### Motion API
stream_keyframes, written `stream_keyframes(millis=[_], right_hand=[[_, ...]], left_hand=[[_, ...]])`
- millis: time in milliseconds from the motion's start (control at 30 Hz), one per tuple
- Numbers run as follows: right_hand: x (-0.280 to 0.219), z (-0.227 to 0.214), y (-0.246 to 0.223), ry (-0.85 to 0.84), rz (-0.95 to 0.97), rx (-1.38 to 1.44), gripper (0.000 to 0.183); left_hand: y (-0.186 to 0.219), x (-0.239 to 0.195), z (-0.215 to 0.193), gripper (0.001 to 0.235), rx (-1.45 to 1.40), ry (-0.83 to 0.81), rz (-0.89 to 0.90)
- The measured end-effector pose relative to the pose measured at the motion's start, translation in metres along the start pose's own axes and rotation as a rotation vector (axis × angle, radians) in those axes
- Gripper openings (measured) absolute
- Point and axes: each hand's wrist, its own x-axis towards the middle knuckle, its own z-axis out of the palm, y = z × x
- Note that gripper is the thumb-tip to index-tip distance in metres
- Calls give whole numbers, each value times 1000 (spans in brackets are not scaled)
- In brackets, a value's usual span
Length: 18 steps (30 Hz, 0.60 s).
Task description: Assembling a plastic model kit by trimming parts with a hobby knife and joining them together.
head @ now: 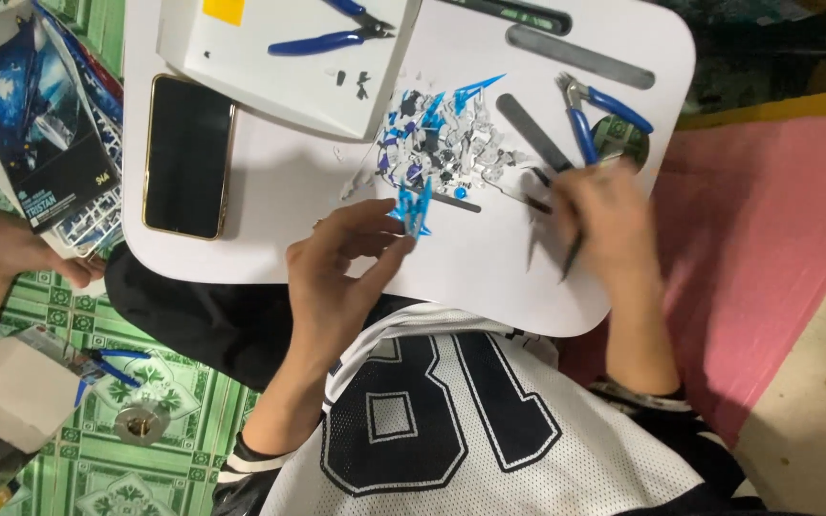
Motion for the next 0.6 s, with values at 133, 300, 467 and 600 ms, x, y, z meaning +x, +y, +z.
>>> stream_keyframes(millis=[133, 300, 467, 600], right_hand=[[18, -35, -56, -147, -25, 21, 12], [27, -55, -83, -183, -75, 61, 8], [7, -4, -56, 71, -88, 132, 8], [0, -7, -54, 248, 95, 348, 13]], left_hand=[[3, 0, 6, 36, -9, -23, 2], [-11, -2, 4, 33, 129, -20, 42], [-51, -8, -1, 27, 347, 18, 121], [-82, -15, -6, 24, 538, -11, 135]])
